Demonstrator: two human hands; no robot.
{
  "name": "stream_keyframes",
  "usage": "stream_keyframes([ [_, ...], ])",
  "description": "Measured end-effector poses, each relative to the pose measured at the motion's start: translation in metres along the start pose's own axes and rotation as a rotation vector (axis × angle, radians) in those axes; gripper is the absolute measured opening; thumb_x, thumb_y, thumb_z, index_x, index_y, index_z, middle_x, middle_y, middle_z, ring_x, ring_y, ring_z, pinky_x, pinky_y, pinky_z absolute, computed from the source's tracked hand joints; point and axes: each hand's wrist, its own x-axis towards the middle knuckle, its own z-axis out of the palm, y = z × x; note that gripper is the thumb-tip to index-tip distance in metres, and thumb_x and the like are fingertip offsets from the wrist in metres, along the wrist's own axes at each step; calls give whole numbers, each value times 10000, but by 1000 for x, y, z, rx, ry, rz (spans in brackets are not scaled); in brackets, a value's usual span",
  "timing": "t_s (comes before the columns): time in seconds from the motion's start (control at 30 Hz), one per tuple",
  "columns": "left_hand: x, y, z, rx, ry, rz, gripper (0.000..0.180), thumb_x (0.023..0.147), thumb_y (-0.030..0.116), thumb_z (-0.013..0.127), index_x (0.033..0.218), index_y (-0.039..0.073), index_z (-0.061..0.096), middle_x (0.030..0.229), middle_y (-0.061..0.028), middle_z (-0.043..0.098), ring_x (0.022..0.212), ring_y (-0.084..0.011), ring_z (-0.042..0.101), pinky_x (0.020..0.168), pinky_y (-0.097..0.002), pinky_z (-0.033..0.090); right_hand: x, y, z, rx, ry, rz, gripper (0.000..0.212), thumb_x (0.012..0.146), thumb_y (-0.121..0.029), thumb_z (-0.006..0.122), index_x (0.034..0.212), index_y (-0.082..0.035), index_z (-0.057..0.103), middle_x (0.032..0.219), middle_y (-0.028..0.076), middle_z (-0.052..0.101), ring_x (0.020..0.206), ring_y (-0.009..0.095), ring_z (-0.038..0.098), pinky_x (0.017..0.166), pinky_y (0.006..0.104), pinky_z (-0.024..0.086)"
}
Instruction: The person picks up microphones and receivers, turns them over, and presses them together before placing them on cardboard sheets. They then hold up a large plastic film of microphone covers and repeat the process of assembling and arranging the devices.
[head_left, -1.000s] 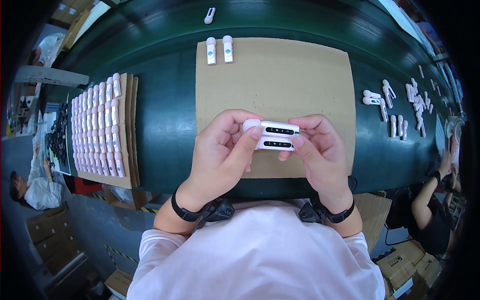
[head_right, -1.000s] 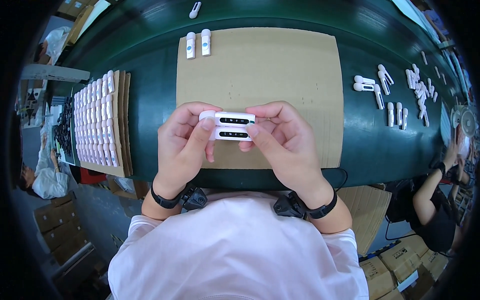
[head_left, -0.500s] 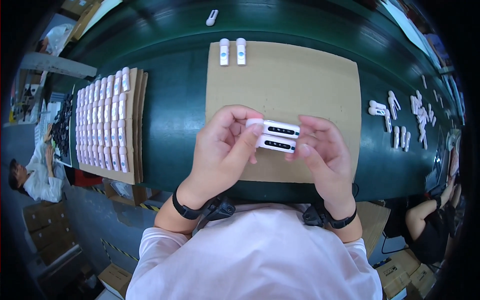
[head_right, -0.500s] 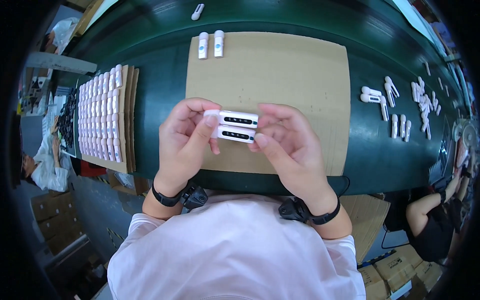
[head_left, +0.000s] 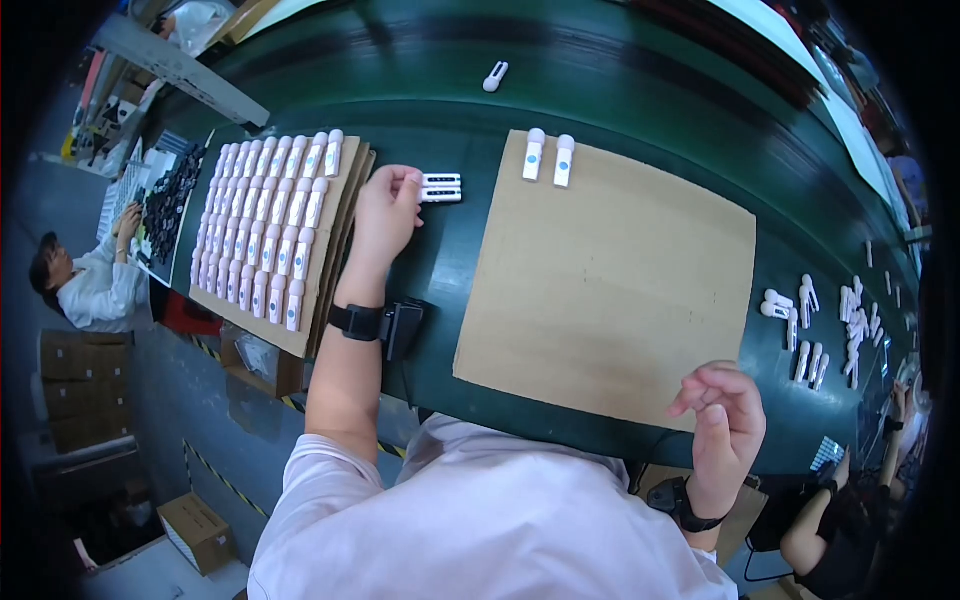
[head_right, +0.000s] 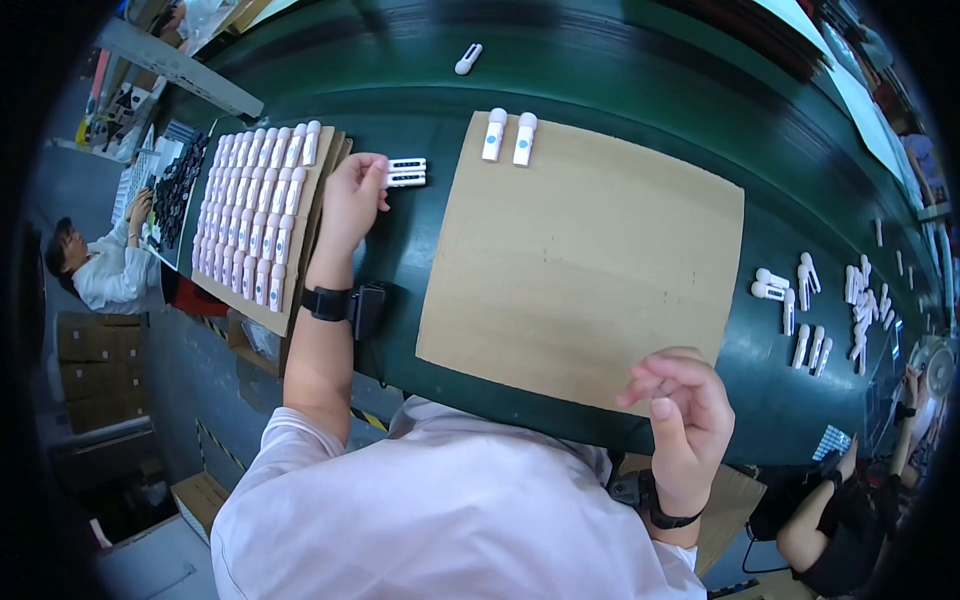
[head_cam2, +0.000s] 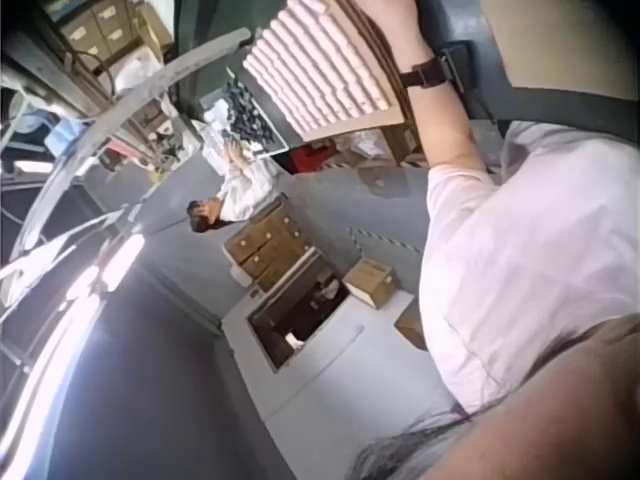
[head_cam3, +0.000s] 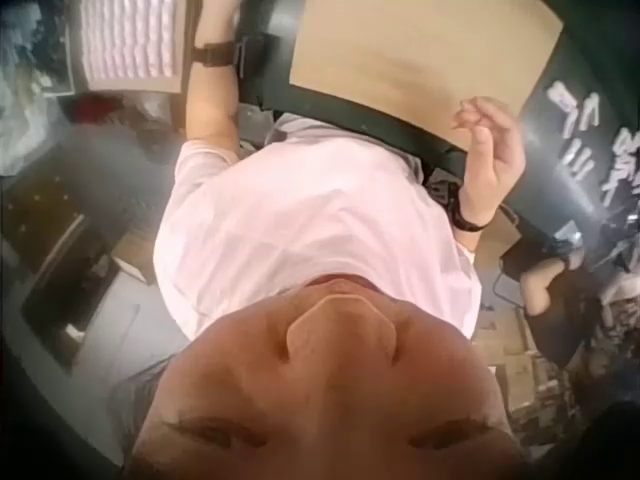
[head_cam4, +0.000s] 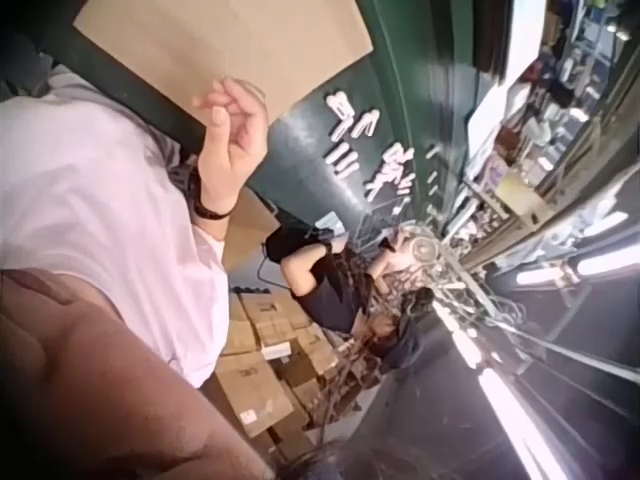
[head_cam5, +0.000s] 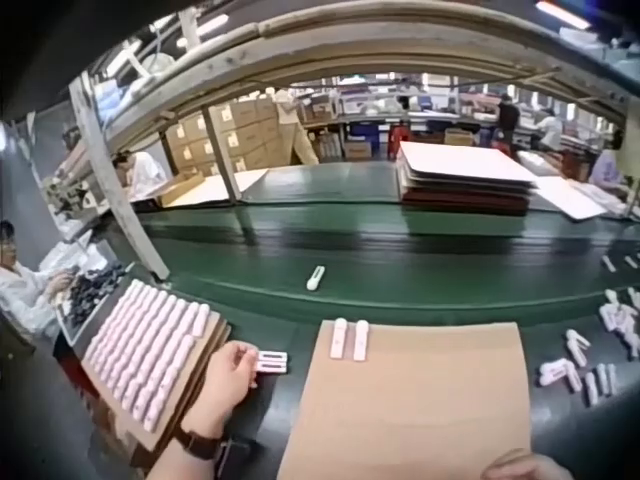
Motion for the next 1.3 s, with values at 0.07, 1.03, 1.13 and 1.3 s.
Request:
stream_keyframes([
  [0.07,5,-11,1,279,42,93,212,915,166,561,966,-34,607,742,-70,590,639,-132,572,573,-272,481,-1,-1,0,5,-9,-2,256,916,-140,522,1077,59,531,981,137,549,742,163,575,650,279,494],
  [1.03,88,77,22,652,48,390,261,852,261,622,985,37,641,984,-134,626,915,-311,612,789,-393,494,-10,-6,-20,-18,2,-15,212,919,-178,551,941,32,568,833,116,559,674,173,569,594,277,484],
  [1.13,125,61,31,874,-17,220,345,823,321,650,983,16,644,921,-157,662,871,-311,636,778,-384,498,-11,-6,-22,-13,27,-1,208,918,-177,553,929,30,570,824,115,561,663,174,572,596,277,482],
  [1.3,163,47,44,971,-74,73,322,815,348,640,991,79,652,1042,-160,647,984,-324,618,828,-405,500,-10,-5,-26,-17,43,30,211,913,-180,561,919,30,572,819,116,565,667,173,575,597,274,481],
])
